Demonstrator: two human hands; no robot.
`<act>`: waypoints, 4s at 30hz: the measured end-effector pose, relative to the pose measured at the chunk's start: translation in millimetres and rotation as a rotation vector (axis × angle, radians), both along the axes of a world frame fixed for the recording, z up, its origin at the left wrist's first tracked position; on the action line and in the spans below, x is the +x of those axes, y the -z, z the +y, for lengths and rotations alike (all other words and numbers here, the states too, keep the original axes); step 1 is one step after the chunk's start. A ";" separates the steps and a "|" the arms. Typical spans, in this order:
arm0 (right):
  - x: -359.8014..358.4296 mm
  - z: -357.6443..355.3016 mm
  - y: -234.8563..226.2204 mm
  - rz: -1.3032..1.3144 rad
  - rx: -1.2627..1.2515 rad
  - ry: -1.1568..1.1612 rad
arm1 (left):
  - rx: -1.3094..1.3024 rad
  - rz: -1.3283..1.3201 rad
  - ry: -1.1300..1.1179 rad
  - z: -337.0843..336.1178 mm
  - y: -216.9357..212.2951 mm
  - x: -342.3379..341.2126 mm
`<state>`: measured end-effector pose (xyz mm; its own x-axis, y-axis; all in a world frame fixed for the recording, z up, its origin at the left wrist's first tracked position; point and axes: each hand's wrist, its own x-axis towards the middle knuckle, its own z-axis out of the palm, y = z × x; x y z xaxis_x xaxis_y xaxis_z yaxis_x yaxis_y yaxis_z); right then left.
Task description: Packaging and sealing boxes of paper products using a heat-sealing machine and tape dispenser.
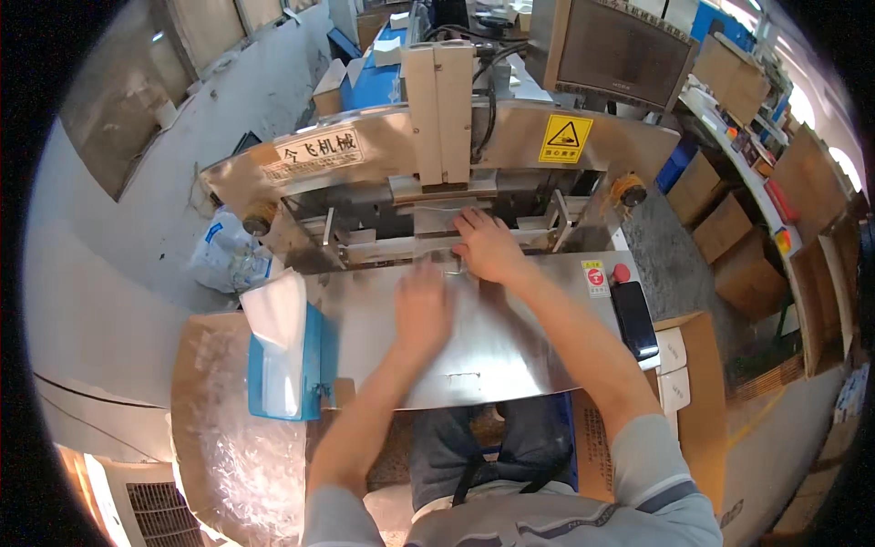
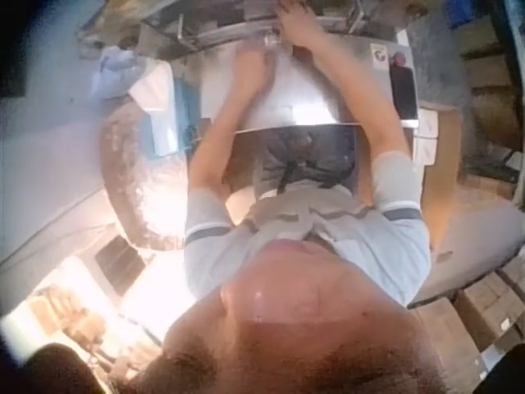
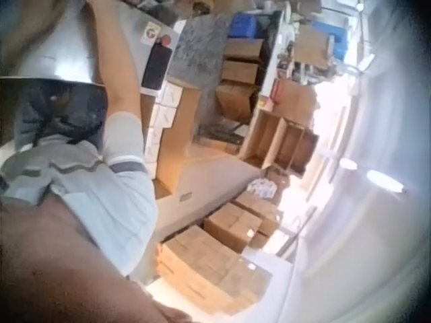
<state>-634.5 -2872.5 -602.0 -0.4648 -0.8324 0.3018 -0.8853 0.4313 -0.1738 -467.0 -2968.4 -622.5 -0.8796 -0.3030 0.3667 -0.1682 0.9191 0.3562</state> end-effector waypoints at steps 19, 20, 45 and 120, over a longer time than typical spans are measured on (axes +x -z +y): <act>-5.8 -5.8 -8.1 -0.102 0.047 -0.054 | -0.056 0.068 -0.099 81.6 30.6 85.9; -3.2 -6.6 -10.6 -0.098 0.041 -0.041 | -0.084 0.076 -0.110 81.7 32.3 87.4; -16.7 5.5 -19.9 -0.144 -0.215 -0.103 | 0.116 0.344 -0.287 76.2 21.5 91.6; 152.5 218.5 -65.5 -1.504 -0.638 -0.044 | 1.994 0.054 0.310 76.1 -8.8 123.9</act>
<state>-482.0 -2654.0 -536.5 -0.6219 -0.7774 -0.0946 0.2276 -0.0637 -0.9717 -343.1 -2892.3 -613.7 -0.9733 -0.1088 -0.2022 -0.0695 -0.6996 0.7112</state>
